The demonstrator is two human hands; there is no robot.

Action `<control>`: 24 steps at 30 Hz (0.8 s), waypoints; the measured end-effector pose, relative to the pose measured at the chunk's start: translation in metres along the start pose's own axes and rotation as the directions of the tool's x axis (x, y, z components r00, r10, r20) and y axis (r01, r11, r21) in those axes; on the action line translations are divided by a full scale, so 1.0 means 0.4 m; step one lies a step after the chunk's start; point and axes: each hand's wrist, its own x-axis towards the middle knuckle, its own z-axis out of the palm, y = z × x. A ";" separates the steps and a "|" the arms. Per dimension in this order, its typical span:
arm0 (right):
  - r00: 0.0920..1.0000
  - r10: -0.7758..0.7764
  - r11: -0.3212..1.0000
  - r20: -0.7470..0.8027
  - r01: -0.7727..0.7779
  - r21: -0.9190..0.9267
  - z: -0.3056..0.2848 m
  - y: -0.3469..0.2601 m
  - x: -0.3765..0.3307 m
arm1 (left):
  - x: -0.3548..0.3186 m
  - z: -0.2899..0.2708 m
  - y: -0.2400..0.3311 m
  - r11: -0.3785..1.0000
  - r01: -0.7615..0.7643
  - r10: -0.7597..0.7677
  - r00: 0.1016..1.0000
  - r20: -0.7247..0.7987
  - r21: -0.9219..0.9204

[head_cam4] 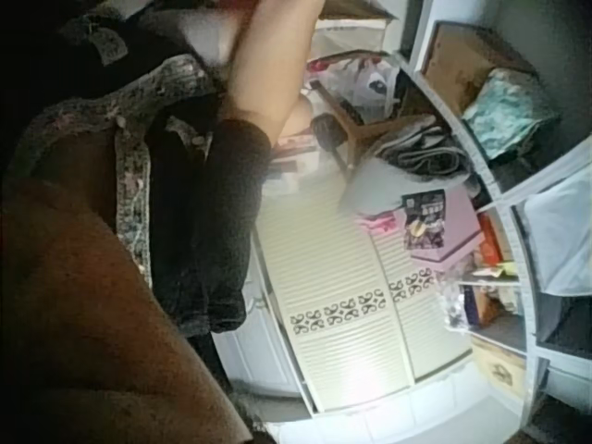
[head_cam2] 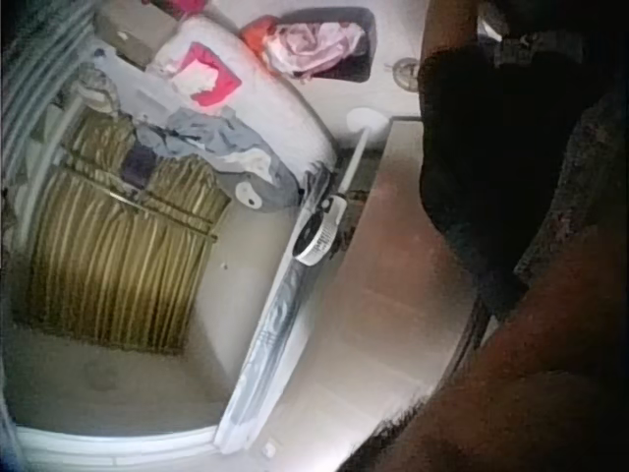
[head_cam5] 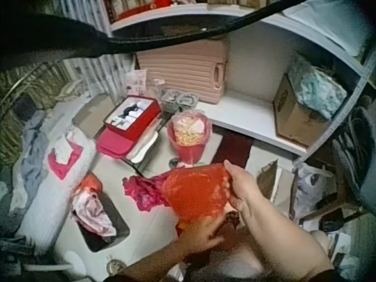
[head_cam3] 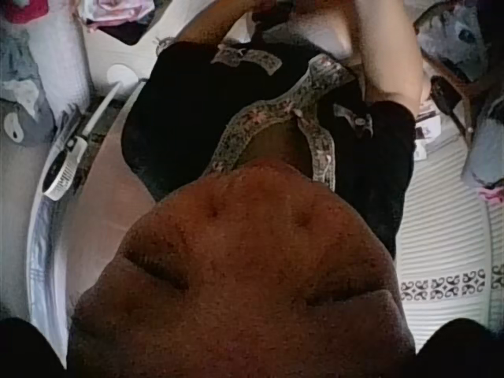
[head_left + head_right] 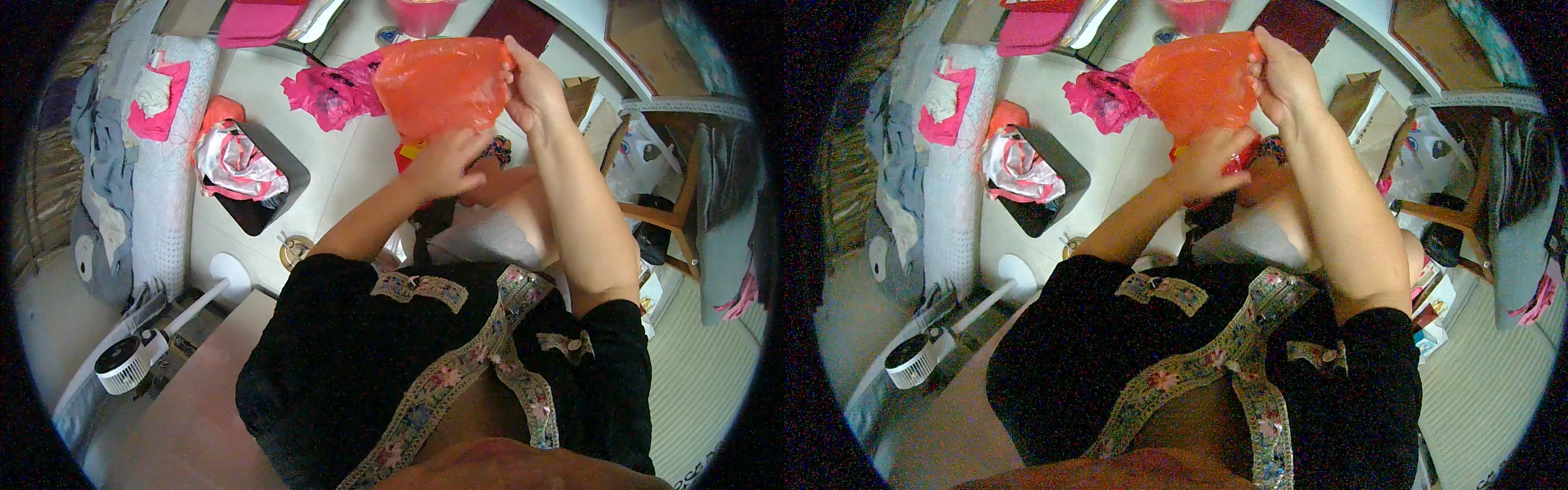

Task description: The person sits on the floor and organizes various items in a cluttered room. They handle a white package, a red and white checkered cloth, a pink plastic container, and a black digital scale. The person wipes the scale with a white cloth and places items into bags and boxes.

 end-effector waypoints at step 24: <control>0.981 -0.130 0.991 -0.143 0.133 0.011 -0.175 0.009 0.096 | 0.089 0.107 -0.351 0.830 0.521 -0.469 0.845 -0.258 0.198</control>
